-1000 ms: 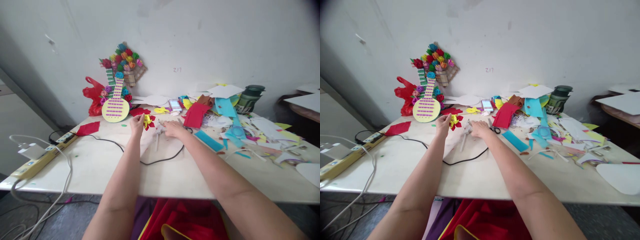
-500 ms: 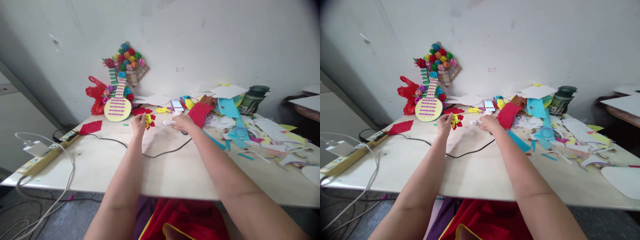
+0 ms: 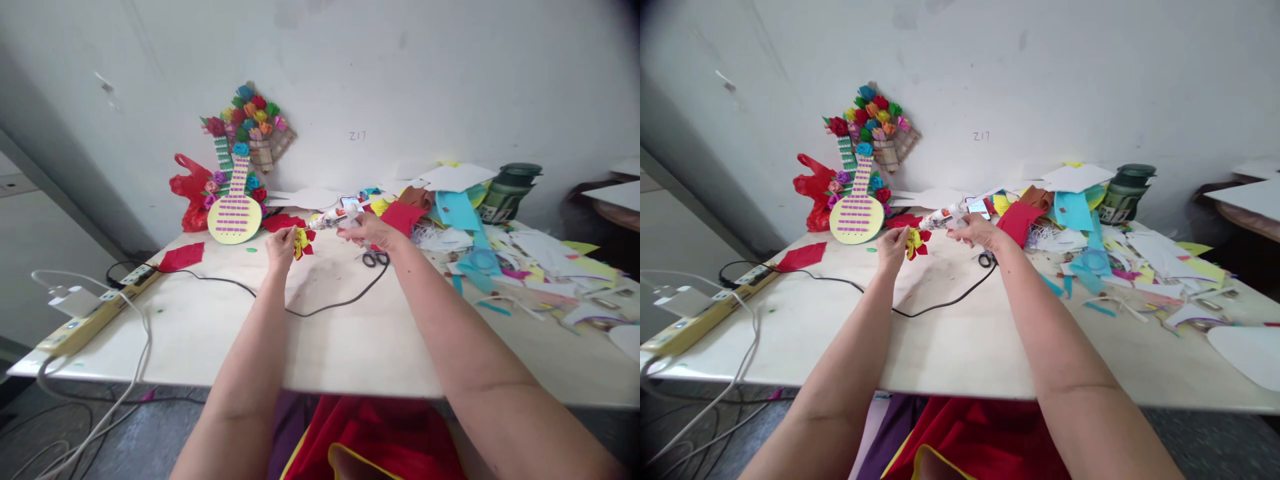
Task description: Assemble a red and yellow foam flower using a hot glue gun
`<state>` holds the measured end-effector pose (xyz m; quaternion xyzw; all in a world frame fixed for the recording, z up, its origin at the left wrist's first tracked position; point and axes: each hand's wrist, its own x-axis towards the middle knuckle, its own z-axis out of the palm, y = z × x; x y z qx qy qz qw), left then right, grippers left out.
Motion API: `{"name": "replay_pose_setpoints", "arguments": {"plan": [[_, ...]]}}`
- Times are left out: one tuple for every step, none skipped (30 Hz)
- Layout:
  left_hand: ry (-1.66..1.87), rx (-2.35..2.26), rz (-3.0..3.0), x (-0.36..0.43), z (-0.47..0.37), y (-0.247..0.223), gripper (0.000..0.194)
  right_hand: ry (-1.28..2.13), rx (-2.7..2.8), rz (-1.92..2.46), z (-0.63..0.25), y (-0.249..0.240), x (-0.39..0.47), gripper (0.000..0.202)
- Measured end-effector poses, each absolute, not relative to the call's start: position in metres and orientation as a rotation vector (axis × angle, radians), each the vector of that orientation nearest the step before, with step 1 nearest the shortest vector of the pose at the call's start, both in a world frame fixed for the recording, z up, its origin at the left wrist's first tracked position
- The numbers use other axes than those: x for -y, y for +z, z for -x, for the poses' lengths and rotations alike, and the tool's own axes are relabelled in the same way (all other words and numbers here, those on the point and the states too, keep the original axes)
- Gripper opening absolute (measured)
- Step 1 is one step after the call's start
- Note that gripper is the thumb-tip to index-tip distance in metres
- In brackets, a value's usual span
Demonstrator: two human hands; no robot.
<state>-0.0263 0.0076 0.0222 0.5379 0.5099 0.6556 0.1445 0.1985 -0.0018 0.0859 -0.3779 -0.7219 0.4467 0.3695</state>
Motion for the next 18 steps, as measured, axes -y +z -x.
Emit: {"name": "replay_pose_setpoints", "arguments": {"plan": [[1.881,-1.466,-1.560,-0.0071,0.0256,0.0224,0.029,1.119,1.869,0.977,-0.1966,0.0862,0.0019,0.022],[1.874,-1.466,-1.565,-0.0067,0.0251,0.0226,0.030,1.088,1.884,0.992,-0.1949,0.0865,0.0021,0.024],[1.869,-1.469,-1.567,-0.0064,0.0247,0.0227,0.030,1.056,1.898,1.007,-0.1934,0.0868,0.0022,0.025],[1.865,-1.471,-1.566,-0.0065,0.0245,0.0227,0.030,1.025,1.910,1.021,-0.1921,0.0869,0.0023,0.027],[1.862,-1.471,-1.562,-0.0068,0.0244,0.0225,0.030,1.000,1.925,1.033,-0.1910,0.0870,0.0023,0.029],[1.859,-1.468,-1.557,-0.0073,0.0244,0.0221,0.030,0.978,1.942,1.043,-0.1900,0.0871,0.0021,0.030],[1.856,-1.463,-1.553,-0.0081,0.0245,0.0216,0.031,0.955,1.958,1.054,-0.1892,0.0869,0.0017,0.031],[1.853,-1.455,-1.550,-0.0091,0.0247,0.0208,0.031,0.930,1.973,1.068,-0.1886,0.0867,0.0011,0.033],[1.850,-1.447,-1.549,-0.0101,0.0249,0.0200,0.032,0.903,1.988,1.083,-0.1882,0.0864,0.0004,0.034],[1.849,-1.439,-1.547,-0.0112,0.0251,0.0191,0.033,0.874,2.001,1.093,-0.1880,0.0861,-0.0004,0.035],[1.849,-1.431,-1.545,-0.0121,0.0253,0.0182,0.033,0.843,2.015,1.094,-0.1880,0.0857,-0.0012,0.035],[1.848,-1.425,-1.544,-0.0130,0.0256,0.0175,0.033,0.810,2.029,1.089,-0.1880,0.0853,-0.0020,0.036],[1.847,-1.421,-1.543,-0.0137,0.0259,0.0168,0.034,0.777,2.045,1.078,-0.1881,0.0850,-0.0027,0.036],[1.846,-1.419,-1.539,-0.0142,0.0261,0.0164,0.034,0.744,2.060,1.067,-0.1883,0.0847,-0.0033,0.037],[1.844,-1.422,-1.533,-0.0146,0.0264,0.0161,0.035,0.711,2.074,1.059,-0.1884,0.0845,-0.0038,0.037],[1.842,-1.425,-1.525,-0.0149,0.0266,0.0159,0.036,0.681,2.086,1.058,-0.1885,0.0844,-0.0041,0.037],[1.839,-1.430,-1.514,-0.0150,0.0267,0.0159,0.037,0.656,2.099,1.060,-0.1886,0.0844,-0.0044,0.037],[1.836,-1.435,-1.499,-0.0149,0.0267,0.0161,0.037,0.633,2.110,1.064,-0.1885,0.0845,-0.0046,0.036]]}}
